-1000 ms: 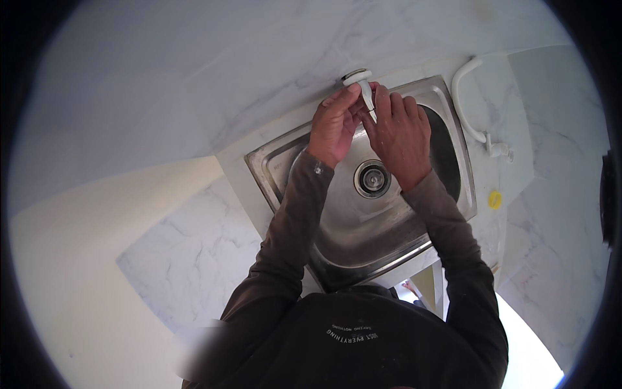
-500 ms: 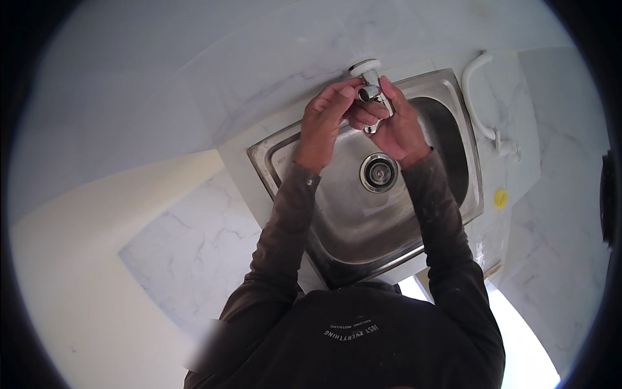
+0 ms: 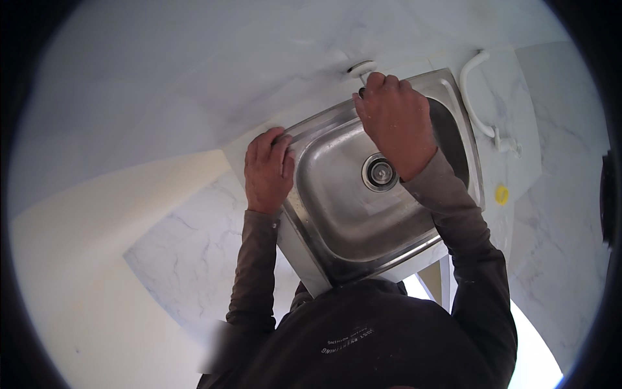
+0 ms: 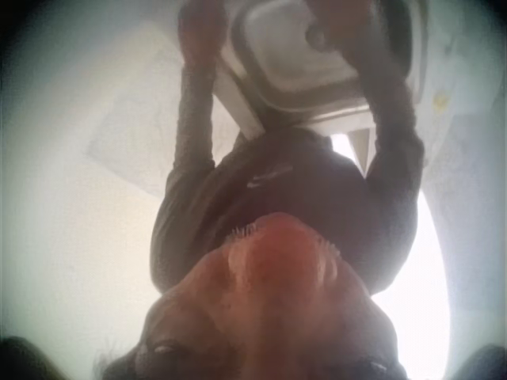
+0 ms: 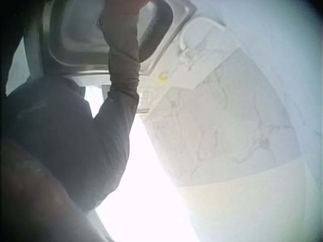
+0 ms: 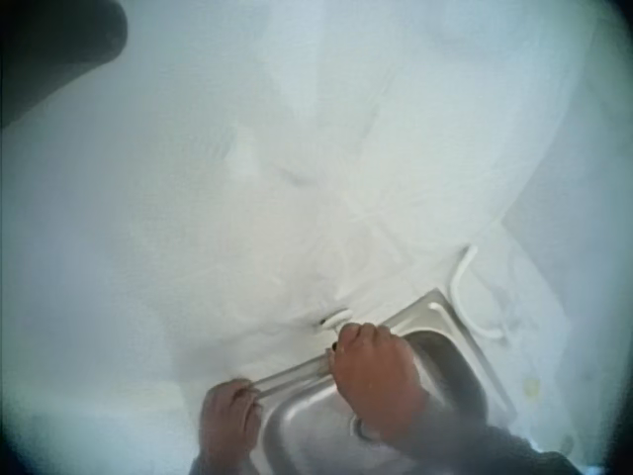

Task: The person wraps thread seal tape around a pipe fitting, screws it into the sink, and attaches a faucet. He then turns on the water to test the installation.

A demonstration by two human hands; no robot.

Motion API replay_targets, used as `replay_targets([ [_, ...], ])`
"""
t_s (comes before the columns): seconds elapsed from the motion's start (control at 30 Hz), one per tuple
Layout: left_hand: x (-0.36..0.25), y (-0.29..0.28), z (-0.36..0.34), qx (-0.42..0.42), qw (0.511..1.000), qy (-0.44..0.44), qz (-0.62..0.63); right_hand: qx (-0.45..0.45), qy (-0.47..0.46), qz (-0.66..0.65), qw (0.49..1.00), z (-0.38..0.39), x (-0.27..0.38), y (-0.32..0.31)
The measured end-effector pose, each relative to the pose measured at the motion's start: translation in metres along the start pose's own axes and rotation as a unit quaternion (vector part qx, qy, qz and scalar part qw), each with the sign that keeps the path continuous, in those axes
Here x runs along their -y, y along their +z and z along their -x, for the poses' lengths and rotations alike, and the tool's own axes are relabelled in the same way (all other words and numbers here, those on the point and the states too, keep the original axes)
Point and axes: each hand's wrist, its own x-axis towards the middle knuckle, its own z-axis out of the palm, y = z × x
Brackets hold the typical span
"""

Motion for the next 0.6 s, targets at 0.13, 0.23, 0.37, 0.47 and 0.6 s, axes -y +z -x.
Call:
replay_targets([
  [0.13, 0.002, 0.002, -0.001, 0.017, 0.999, -0.024, 0.012, 0.110, 0.052, -0.252, 0.960, -0.010, -0.035, 0.010],
  [0.23, 0.003, 0.001, -0.002, 0.012, 1.000, -0.023, 0.014, 0.216, 0.117, -0.733, 0.634, -0.012, -0.066, 0.037],
  [0.37, 0.005, 0.001, -0.002, 0.001, 1.000, -0.016, 0.021, 0.309, -0.023, -0.947, 0.083, -0.011, -0.054, 0.095],
  [0.47, 0.006, 0.002, -0.001, 0.002, 0.999, -0.015, 0.030, 0.277, 0.175, -0.812, 0.482, -0.012, -0.074, 0.075],
  [0.6, 0.007, 0.003, -0.001, -0.002, 0.999, -0.022, 0.039, 0.062, 0.055, -0.454, 0.887, -0.018, -0.084, 0.009],
])
